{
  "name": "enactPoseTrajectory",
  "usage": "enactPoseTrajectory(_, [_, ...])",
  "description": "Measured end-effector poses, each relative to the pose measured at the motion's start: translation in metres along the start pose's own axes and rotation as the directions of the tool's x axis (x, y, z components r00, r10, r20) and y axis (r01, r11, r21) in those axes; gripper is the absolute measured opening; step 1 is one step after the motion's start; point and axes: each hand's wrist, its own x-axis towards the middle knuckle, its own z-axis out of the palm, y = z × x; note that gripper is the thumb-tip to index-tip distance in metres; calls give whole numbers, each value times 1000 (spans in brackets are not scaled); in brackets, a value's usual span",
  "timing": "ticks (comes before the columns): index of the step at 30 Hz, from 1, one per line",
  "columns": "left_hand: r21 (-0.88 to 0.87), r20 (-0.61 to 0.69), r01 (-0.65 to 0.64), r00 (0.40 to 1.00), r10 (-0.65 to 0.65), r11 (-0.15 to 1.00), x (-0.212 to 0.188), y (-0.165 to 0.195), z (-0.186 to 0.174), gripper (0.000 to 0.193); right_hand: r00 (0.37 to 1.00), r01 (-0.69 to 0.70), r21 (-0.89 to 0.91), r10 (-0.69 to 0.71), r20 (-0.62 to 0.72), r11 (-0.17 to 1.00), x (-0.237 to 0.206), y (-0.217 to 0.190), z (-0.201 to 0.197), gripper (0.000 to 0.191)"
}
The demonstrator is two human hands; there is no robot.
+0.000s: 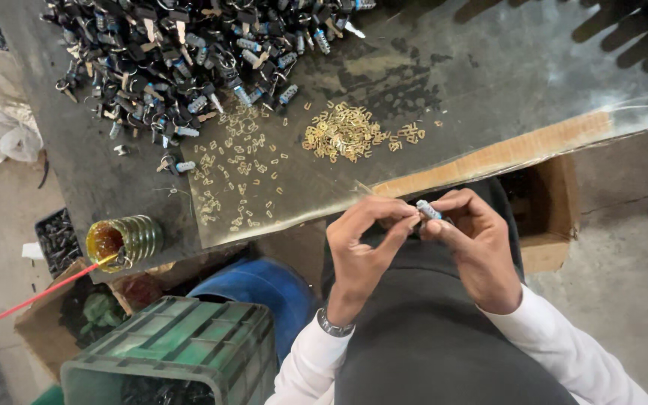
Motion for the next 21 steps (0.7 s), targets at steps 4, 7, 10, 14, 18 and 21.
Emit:
enactPoseTrajectory(4, [-146,24,69,997,-67,987,-3,0,-2,14,948,305,-357,-318,24,883,-5,-8,9,28])
enactPoseTrajectory(7, [-172,42,107,994,-101,979,-5,3,-3,15,889,431,-481,-452,80,764,-7,-13,14,28])
enactPoseTrajectory(10, [-125,19,84,996,-82,989,-5,5,-1,15,795,526,-674,-582,172,518,-6,-17,17,29])
enactPoseTrajectory(14, [-37,-15,-17,1000,17,999,-4,4,2,15,728,552,-769,-637,256,323,-4,-21,17,29])
enactPoseTrajectory(18, [-23,-38,-25,999,25,999,-4,3,4,15,677,589,-777,-661,324,223,-5,-20,16,27])
enactPoseTrajectory(21, [-29,-40,4,999,-5,1000,-4,3,7,15,658,618,-751,-676,332,232,-5,-18,16,26])
